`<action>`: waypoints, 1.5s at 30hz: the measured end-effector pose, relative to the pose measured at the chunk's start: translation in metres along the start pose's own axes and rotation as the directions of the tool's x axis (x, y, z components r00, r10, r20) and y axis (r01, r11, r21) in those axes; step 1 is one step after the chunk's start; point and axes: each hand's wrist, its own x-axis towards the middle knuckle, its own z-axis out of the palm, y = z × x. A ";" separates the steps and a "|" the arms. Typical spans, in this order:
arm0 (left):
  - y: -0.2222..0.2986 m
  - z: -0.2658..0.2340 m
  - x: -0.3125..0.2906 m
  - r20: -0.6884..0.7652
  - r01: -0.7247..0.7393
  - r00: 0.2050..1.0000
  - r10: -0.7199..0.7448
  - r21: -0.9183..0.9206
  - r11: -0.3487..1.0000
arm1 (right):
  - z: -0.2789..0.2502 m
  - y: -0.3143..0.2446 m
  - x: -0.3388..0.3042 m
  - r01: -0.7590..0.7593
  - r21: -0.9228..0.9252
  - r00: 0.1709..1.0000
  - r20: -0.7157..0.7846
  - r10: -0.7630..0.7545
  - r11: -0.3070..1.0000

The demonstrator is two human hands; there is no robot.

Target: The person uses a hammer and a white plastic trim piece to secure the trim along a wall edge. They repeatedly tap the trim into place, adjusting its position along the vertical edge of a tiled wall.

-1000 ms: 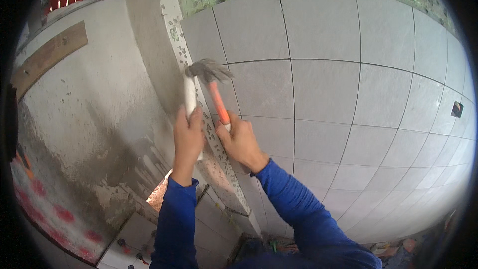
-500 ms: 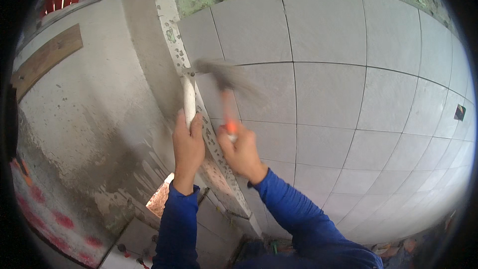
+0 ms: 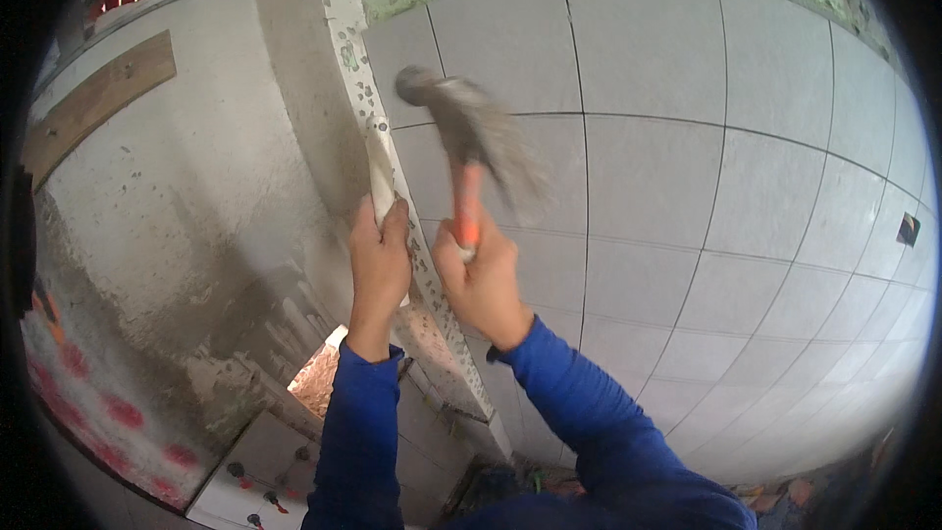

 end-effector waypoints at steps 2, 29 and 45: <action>0.002 -0.005 0.000 0.046 0.128 0.992 -0.121 -0.187 0.974 | -0.003 0.001 0.004 -0.168 -0.172 0.970 0.148 0.194 0.971; 0.020 -0.050 0.030 0.306 0.299 0.927 -0.217 -0.253 0.920 | -0.029 -0.047 0.071 0.044 -0.553 0.906 0.373 0.200 0.832; 0.008 -0.053 0.033 0.342 0.358 0.915 -0.213 -0.449 0.818 | -0.051 -0.049 0.045 0.024 -0.326 0.981 0.191 0.041 0.945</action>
